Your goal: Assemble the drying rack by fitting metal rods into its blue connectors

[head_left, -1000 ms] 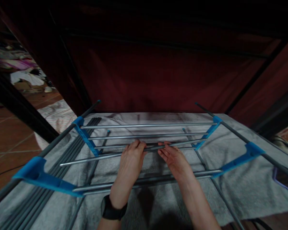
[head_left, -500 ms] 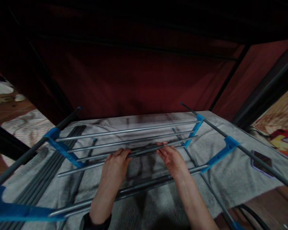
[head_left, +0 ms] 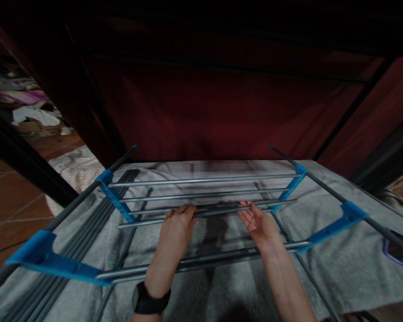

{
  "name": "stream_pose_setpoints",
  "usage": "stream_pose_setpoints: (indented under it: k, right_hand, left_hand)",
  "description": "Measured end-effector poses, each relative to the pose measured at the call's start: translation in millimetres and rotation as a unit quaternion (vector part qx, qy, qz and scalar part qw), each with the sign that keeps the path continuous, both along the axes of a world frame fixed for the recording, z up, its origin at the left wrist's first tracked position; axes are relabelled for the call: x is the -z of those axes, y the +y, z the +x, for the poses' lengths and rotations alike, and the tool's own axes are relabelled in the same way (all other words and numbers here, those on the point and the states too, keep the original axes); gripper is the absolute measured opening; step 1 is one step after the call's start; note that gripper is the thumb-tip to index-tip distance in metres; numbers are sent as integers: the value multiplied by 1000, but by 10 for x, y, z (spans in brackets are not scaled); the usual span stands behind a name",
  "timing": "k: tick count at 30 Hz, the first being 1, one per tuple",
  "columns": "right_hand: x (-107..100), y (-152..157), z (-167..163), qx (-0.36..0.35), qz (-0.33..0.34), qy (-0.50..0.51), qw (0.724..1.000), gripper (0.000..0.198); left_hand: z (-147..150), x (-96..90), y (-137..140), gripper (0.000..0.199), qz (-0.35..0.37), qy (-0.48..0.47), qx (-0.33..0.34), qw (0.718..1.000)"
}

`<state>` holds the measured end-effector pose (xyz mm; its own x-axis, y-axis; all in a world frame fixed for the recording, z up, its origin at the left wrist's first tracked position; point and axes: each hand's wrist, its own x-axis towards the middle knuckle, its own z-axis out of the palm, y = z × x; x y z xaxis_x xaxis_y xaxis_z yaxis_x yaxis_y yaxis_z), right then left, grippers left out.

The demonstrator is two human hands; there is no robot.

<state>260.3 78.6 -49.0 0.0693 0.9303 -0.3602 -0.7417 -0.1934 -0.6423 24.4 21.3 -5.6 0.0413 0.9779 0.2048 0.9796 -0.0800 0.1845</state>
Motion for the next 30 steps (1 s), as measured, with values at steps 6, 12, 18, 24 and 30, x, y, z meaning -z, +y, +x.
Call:
stream_pose_setpoints:
  k: [6, 12, 18, 24, 30]
  right_hand:
    - [43, -11, -54, -6, 13, 6, 1000, 3]
    - [93, -9, -74, -22, 37, 9, 999, 6]
    - [47, -21, -61, -2, 47, 19, 999, 6]
    - [11, 8, 33, 5, 21, 41, 999, 8]
    - [-15, 73, 313, 48, -11, 38, 998, 20]
  left_hand:
    - [63, -42, -17, 19, -13, -21, 22, 999]
    - [77, -38, -4, 20, -7, -14, 28, 999]
    - [-76, -39, 12, 24, -14, 2, 1, 1000]
    - [-258, -47, 8, 21, 7, 28, -12, 1000]
    - [-391, -58, -28, 20, 42, 55, -70, 995]
